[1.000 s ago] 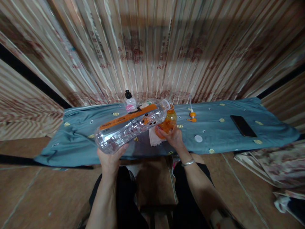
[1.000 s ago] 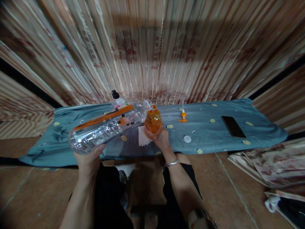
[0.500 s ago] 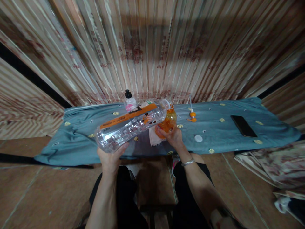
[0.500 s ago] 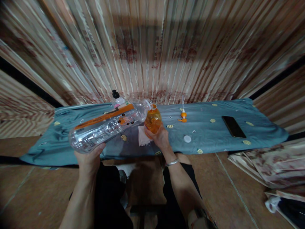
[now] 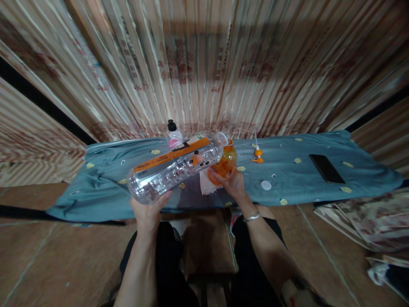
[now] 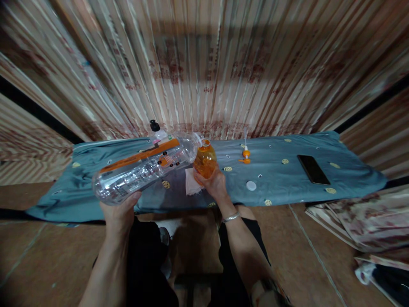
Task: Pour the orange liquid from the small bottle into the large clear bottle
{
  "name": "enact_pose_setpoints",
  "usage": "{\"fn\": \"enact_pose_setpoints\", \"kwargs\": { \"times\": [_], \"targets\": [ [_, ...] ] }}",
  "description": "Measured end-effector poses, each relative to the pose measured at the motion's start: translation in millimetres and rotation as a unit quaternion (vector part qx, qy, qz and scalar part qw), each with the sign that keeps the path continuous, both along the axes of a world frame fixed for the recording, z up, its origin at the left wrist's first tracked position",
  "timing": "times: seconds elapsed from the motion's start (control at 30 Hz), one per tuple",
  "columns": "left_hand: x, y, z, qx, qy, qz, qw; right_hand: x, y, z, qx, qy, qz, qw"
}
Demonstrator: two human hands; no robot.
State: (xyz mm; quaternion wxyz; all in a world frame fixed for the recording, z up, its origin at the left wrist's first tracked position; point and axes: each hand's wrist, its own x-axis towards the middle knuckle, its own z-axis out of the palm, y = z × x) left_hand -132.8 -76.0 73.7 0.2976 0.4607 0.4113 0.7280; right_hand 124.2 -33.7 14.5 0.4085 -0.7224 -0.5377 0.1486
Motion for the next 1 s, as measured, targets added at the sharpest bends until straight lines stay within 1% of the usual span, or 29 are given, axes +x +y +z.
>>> {"fn": "enact_pose_setpoints", "kwargs": {
  "times": [0.17,0.4,0.5,0.7,0.77,0.87,1.0],
  "targets": [
    [-0.7,-0.7,-1.0,-0.012,0.003,-0.001,1.0,1.6,1.4,-3.7,0.022,0.0,0.007,1.0],
    [-3.4,-0.9,-3.0,-0.031,0.027,0.009,0.999,2.7,2.1,-5.2,0.02,-0.002,0.001,1.0],
    [-2.7,-1.5,-2.2,-0.035,0.021,0.003,0.999,3.9,2.6,-6.7,0.026,-0.004,0.007,1.0],
    [-0.3,-1.1,0.0,-0.049,0.02,0.019,0.998,6.0,4.3,-13.5,0.042,-0.007,0.005,0.999],
    [0.4,-0.4,0.9,-0.043,0.011,0.021,0.999,6.1,4.7,-14.6,0.05,-0.006,0.006,0.999],
    [1.1,0.4,1.9,-0.033,-0.003,0.023,0.999,5.5,4.6,-13.8,0.051,-0.011,0.003,0.999],
    [0.5,0.4,0.6,-0.036,0.001,0.028,0.999,4.7,3.4,-10.1,0.043,-0.011,0.004,0.999]
  ]
}}
